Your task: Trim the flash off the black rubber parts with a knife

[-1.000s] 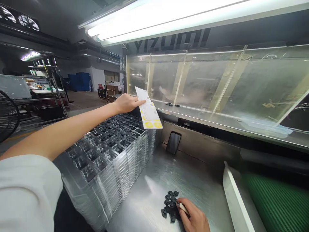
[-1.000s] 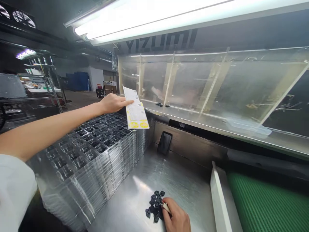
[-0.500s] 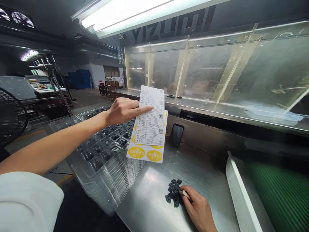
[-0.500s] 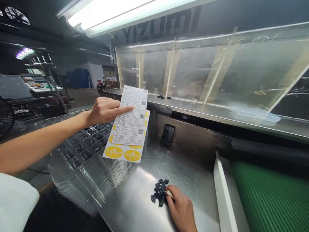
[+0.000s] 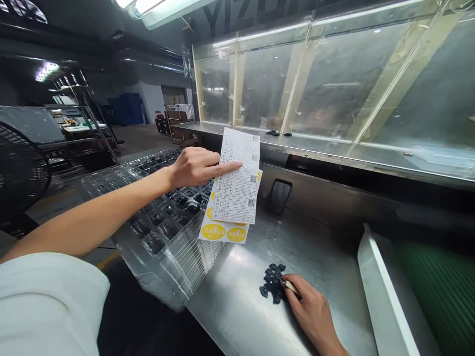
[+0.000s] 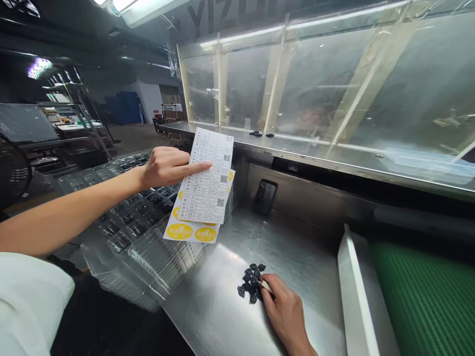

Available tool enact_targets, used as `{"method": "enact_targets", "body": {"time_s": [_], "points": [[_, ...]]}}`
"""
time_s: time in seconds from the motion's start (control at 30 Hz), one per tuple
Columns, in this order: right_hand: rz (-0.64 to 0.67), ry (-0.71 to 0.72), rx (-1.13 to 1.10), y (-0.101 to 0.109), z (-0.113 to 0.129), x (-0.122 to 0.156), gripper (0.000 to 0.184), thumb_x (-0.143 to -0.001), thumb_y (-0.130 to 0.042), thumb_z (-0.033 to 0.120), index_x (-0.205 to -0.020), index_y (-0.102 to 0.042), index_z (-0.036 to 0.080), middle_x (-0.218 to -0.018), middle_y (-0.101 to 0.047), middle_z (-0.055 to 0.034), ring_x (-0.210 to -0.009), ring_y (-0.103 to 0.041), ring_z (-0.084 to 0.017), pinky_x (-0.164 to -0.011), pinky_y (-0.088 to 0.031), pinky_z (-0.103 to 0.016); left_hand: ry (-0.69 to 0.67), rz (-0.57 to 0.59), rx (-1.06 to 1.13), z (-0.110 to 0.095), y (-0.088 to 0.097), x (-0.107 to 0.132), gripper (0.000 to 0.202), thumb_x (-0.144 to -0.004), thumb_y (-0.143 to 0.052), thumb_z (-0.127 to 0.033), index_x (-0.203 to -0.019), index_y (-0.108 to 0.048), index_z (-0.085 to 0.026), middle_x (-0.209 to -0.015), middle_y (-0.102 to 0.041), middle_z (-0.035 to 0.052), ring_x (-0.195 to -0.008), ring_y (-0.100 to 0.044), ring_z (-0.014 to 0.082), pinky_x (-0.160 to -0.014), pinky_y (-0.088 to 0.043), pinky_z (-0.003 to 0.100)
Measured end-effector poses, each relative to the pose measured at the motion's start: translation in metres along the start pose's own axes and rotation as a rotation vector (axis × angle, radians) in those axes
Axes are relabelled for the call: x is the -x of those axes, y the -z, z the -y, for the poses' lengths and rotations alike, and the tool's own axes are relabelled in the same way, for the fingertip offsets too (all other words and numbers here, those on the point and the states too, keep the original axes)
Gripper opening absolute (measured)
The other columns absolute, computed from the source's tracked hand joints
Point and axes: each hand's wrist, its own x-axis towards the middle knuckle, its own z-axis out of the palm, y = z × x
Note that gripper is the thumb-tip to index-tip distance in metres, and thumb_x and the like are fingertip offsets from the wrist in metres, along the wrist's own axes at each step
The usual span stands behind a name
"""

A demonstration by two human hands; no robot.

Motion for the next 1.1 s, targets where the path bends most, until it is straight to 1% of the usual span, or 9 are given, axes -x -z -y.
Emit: {"method": "enact_targets", "body": {"time_s": [0.2, 0.37, 0.6, 0.83, 0.93, 1.1], "points": [[-0.015, 0.032, 0.008, 0.0012, 0.0025, -0.0011, 0.027, -0.097, -0.047, 0.041, -0.096, -0.07, 0.027, -0.09, -0.074, -0.0009, -0.072, -0.071, -0.019, -0.063, -0.052, -0.028, 0.029, 0.005, 0.006, 0.0015, 0.0026, -0.0009, 0.045, -0.103, -0.045, -0.03, -0.147, -0.055, -0.035, -0.057, -0.04, -0.0045, -0.05, -0.041, 0.0123, -0.053, -0.037, 0.026], [0.0, 0.018, 0.022, 0.0008, 0.0014, -0.0007, 0.029, -0.098, -0.046, 0.042, -0.097, -0.07, 0.027, -0.091, -0.074, -0.0023, -0.071, -0.071, -0.02, -0.062, -0.053, -0.028, 0.05, 0.021, -0.024, 0.0021, 0.0038, -0.0015, 0.043, -0.104, -0.044, -0.032, -0.144, -0.058, -0.034, -0.056, -0.038, -0.0048, -0.048, -0.04, 0.0115, -0.051, -0.038, 0.026], [-0.004, 0.028, 0.011, -0.0001, -0.0004, 0.0004, 0.027, -0.097, -0.047, 0.041, -0.097, -0.07, 0.027, -0.091, -0.074, -0.001, -0.072, -0.071, -0.019, -0.063, -0.053, -0.027, 0.052, -0.001, -0.086, 0.0023, 0.0069, -0.0019, 0.041, -0.104, -0.044, -0.028, -0.141, -0.061, -0.032, -0.054, -0.036, -0.0053, -0.047, -0.039, 0.0115, -0.05, -0.035, 0.026], [0.001, -0.007, 0.025, 0.0022, 0.0041, 0.0003, 0.028, -0.097, -0.045, 0.041, -0.095, -0.069, 0.028, -0.09, -0.073, -0.0004, -0.065, -0.068, -0.018, -0.057, -0.051, -0.027, 0.082, 0.05, -0.076, 0.0047, 0.0061, 0.0006, 0.043, -0.103, -0.044, -0.032, -0.144, -0.058, -0.034, -0.056, -0.039, -0.0046, -0.048, -0.041, 0.0118, -0.052, -0.039, 0.026], [0.0, 0.008, 0.018, 0.0031, 0.0054, -0.0002, 0.027, -0.097, -0.045, 0.04, -0.094, -0.069, 0.028, -0.088, -0.073, -0.0001, -0.065, -0.069, -0.018, -0.058, -0.051, -0.027, 0.078, 0.032, -0.09, 0.0052, 0.0056, 0.0005, 0.043, -0.103, -0.045, -0.032, -0.144, -0.058, -0.034, -0.056, -0.04, -0.0046, -0.048, -0.041, 0.0118, -0.051, -0.037, 0.025], [0.008, 0.028, 0.021, 0.0027, 0.004, -0.0003, 0.025, -0.097, -0.045, 0.037, -0.095, -0.069, 0.028, -0.089, -0.072, 0.0012, -0.07, -0.07, -0.018, -0.061, -0.052, -0.027, 0.06, -0.035, -0.112, 0.0067, 0.0073, -0.0008, 0.041, -0.103, -0.048, -0.029, -0.143, -0.058, -0.032, -0.056, -0.041, -0.0047, -0.048, -0.04, 0.012, -0.05, -0.033, 0.026]]}}
